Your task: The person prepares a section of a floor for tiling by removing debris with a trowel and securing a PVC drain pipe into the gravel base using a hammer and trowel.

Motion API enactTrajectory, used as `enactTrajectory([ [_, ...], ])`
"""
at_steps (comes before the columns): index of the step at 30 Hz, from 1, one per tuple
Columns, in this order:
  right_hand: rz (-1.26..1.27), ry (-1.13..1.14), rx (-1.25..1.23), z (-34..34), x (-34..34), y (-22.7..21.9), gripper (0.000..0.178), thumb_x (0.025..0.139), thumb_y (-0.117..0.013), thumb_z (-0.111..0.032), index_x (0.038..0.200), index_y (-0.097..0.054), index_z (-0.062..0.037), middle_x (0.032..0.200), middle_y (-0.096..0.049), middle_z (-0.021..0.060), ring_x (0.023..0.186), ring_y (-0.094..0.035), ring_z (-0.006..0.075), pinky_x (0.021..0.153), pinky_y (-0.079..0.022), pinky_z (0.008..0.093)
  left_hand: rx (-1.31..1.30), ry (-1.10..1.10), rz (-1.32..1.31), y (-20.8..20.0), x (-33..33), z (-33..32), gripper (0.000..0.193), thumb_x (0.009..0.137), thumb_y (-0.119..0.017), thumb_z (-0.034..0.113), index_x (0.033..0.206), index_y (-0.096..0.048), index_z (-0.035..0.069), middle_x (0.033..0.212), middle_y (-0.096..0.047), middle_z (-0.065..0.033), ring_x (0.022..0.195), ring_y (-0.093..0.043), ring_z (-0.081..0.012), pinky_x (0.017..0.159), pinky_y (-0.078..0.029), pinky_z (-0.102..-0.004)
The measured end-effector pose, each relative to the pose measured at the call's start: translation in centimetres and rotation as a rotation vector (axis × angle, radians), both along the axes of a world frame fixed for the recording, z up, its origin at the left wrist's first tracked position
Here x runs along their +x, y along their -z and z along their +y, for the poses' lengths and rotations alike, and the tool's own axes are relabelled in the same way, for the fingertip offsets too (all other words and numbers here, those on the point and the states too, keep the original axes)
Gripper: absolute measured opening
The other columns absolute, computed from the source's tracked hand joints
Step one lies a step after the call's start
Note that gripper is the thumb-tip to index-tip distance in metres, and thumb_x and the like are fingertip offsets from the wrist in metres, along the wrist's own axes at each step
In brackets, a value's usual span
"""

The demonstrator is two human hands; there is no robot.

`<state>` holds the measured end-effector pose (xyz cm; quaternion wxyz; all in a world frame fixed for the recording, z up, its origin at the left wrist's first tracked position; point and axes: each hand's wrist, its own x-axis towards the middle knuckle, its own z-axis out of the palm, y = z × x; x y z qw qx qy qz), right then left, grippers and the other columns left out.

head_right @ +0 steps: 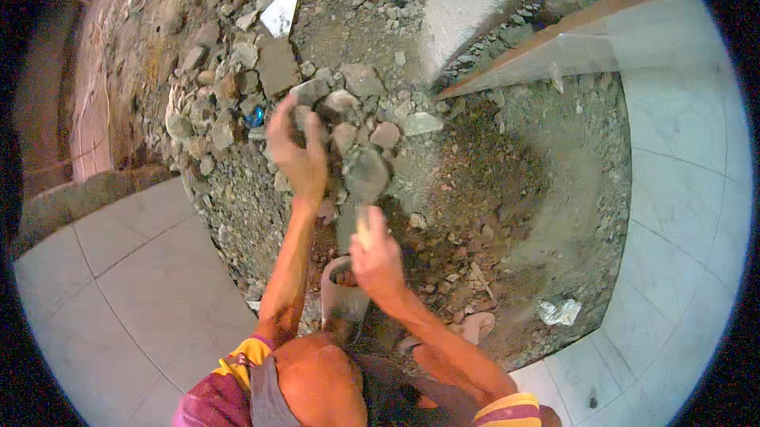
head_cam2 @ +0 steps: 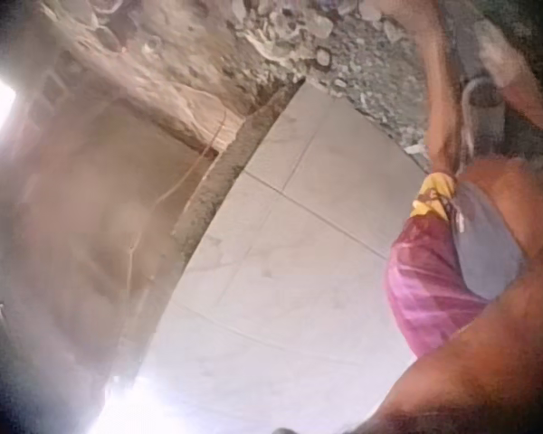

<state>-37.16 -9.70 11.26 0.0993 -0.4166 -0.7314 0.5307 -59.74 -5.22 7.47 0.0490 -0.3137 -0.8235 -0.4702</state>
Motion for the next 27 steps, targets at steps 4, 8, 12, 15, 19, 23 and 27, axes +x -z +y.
enactTrajectory([
  [4,-0.091,-0.002,0.022,0.2,-5.1,-2.3,0.061,0.095,-0.065,-0.008,0.154,-0.048,-0.0046,0.129,-0.062,0.0313,0.089,-0.069,0.0498,0.074,-0.060,0.0553,0.070,-0.184,-0.043,-3.6,-7.3,-0.2,0.049,0.104,-0.070,0.021,0.147,-0.058,0.001,0.153,-0.057,-0.0174,0.142,-0.052,-0.0333,0.122,-0.036,-0.0453],
  [8,-0.179,-0.291,0.611,2.6,0.3,-2.7,0.053,0.094,-0.063,-0.006,0.147,-0.056,-0.0037,0.134,-0.065,0.0225,0.097,-0.073,0.0354,0.061,-0.062,0.0399,0.220,-0.119,-0.281,-7.6,-7.3,1.5,0.035,0.106,-0.066,0.016,0.139,-0.064,0.003,0.142,-0.064,-0.0118,0.130,-0.058,-0.0247,0.116,-0.042,-0.0409],
  [12,-0.275,0.222,0.389,3.8,4.1,-1.4,0.052,0.102,-0.060,-0.009,0.150,-0.046,0.0022,0.138,-0.061,0.0293,0.108,-0.069,0.0473,0.071,-0.063,0.0543,0.113,0.084,-0.131,-6.0,-3.8,4.1,0.031,0.106,-0.066,0.012,0.136,-0.066,0.001,0.138,-0.068,-0.0097,0.119,-0.062,-0.0203,0.108,-0.049,-0.0367],
  [15,-0.392,0.257,0.268,2.0,2.1,-1.4,0.056,0.103,-0.061,-0.010,0.154,-0.041,0.0013,0.139,-0.059,0.0336,0.103,-0.070,0.0533,0.074,-0.062,0.0595,0.166,0.179,-0.330,-3.4,-1.3,6.1,0.029,0.105,-0.066,0.011,0.133,-0.068,0.002,0.133,-0.067,-0.0089,0.120,-0.061,-0.0206,0.108,-0.046,-0.0389],
  [19,-0.507,-0.075,-0.004,-0.3,0.2,-4.1,0.064,0.098,-0.065,-0.010,0.156,-0.040,-0.0039,0.140,-0.059,0.0329,0.096,-0.072,0.0529,0.073,-0.063,0.0573,0.177,0.229,-0.547,-4.5,-0.7,8.5,0.029,0.107,-0.064,0.008,0.135,-0.067,0.003,0.137,-0.068,-0.0096,0.113,-0.065,-0.0184,0.105,-0.054,-0.0396],
  [23,-0.479,0.160,0.193,0.5,3.9,-2.4,0.061,0.099,-0.065,-0.011,0.155,-0.042,-0.0029,0.145,-0.059,0.0258,0.115,-0.067,0.0500,0.087,-0.063,0.0511,0.262,0.279,-0.413,-3.6,-6.6,11.5,0.027,0.106,-0.065,0.010,0.132,-0.068,0.002,0.127,-0.074,-0.0100,0.115,-0.069,-0.0200,0.105,-0.054,-0.0367],
  [27,-0.506,0.324,0.226,1.2,3.8,-1.0,0.056,0.101,-0.064,-0.010,0.153,-0.044,0.0000,0.137,-0.064,0.0277,0.118,-0.066,0.0513,0.096,-0.060,0.0497,0.207,0.303,-0.294,-3.1,-9.4,15.0,0.030,0.102,-0.069,0.011,0.130,-0.067,0.000,0.121,-0.075,-0.0145,0.111,-0.071,-0.0217,0.100,-0.054,-0.0362],
])
